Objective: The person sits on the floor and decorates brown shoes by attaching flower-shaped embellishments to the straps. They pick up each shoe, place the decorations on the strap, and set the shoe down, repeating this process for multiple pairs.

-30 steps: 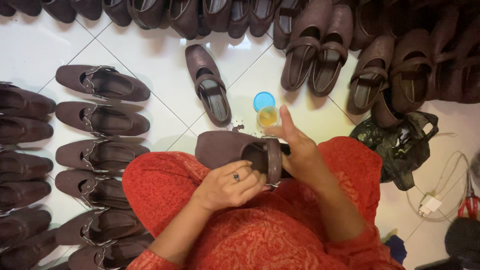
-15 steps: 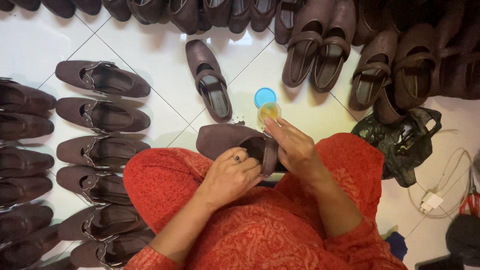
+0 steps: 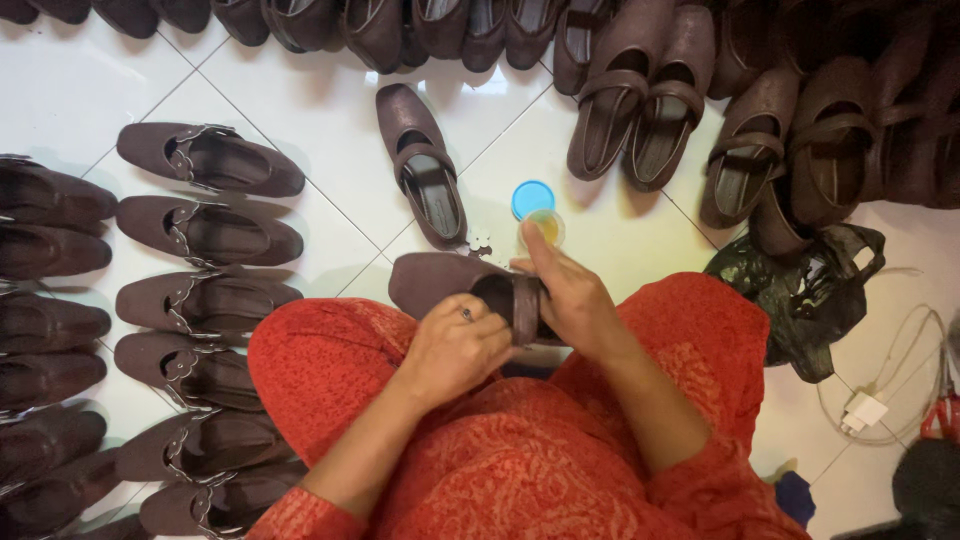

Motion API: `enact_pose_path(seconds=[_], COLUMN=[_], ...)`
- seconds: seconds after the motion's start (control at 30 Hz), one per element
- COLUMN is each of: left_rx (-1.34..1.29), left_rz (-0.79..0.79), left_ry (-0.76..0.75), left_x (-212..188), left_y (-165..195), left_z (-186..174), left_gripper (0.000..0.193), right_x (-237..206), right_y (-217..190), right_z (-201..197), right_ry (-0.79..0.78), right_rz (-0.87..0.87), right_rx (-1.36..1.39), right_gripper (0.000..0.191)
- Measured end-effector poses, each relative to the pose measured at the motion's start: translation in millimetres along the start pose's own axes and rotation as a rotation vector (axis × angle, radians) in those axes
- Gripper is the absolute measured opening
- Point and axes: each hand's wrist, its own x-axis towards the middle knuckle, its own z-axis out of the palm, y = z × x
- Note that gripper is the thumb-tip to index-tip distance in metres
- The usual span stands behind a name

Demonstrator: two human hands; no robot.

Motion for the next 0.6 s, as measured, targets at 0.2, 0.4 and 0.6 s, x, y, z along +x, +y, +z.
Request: enact_pose_path(seconds=[0.2, 0.4, 0.6], left_rx=[0.15, 0.219, 0.135], left_rz=[-0.224, -0.371, -0.415], left_ry=[0.165, 0.278, 0.196], left_x=[20.8, 60.0, 59.3], left_y=[-61.2, -120.4, -132.5], left_z=[8.8, 23.1, 22.1], left_gripper=[0.032, 0.032, 0.031], right_x=[-2.7, -12.2, -7.3], right_y=[39.7, 74.5, 78.7], right_z=[-13.5, 8.2, 28.4], right_ry=[0.234, 0.005, -0.111], right_rz=[0.151, 0.584, 0.448], right_rx=[-0.021, 0.022, -0.034], right_gripper=[0.097, 0.083, 0.058])
